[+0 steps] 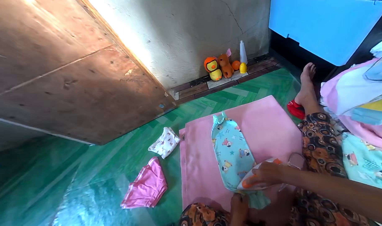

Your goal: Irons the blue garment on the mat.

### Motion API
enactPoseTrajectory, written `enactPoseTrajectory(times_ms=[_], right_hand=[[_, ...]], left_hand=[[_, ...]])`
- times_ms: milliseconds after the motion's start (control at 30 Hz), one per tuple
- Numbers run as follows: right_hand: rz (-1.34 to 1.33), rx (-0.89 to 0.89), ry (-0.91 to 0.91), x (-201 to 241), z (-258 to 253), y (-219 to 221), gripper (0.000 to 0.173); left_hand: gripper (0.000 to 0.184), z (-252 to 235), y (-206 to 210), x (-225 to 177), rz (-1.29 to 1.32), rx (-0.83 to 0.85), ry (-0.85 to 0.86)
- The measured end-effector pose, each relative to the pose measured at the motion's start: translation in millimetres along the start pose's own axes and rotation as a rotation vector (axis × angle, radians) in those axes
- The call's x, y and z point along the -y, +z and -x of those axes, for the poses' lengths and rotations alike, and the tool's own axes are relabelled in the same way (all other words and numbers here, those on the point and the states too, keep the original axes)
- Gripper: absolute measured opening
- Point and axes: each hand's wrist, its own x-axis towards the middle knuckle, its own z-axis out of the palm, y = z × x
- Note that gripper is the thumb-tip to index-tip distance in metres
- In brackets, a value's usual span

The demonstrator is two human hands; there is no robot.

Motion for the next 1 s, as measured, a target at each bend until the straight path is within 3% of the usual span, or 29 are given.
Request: enactPoseTrajectory(times_ms=[300,700,1000], right_hand=[[-0.047,0.054,0.05,24,-31,-12,0.044],[-0.057,0.0,0.041,36,-52,-16,0.042],[-0.101,-0.008,0.184,51,-66,-19,0.044]], left_hand=[[0.035,2,1,0,0.015,0.006,-0.004],[0.036,3,0,-3,0.048,0.031,-0.052],[0.035,4,0,-3,0.061,0.017,-0.056]])
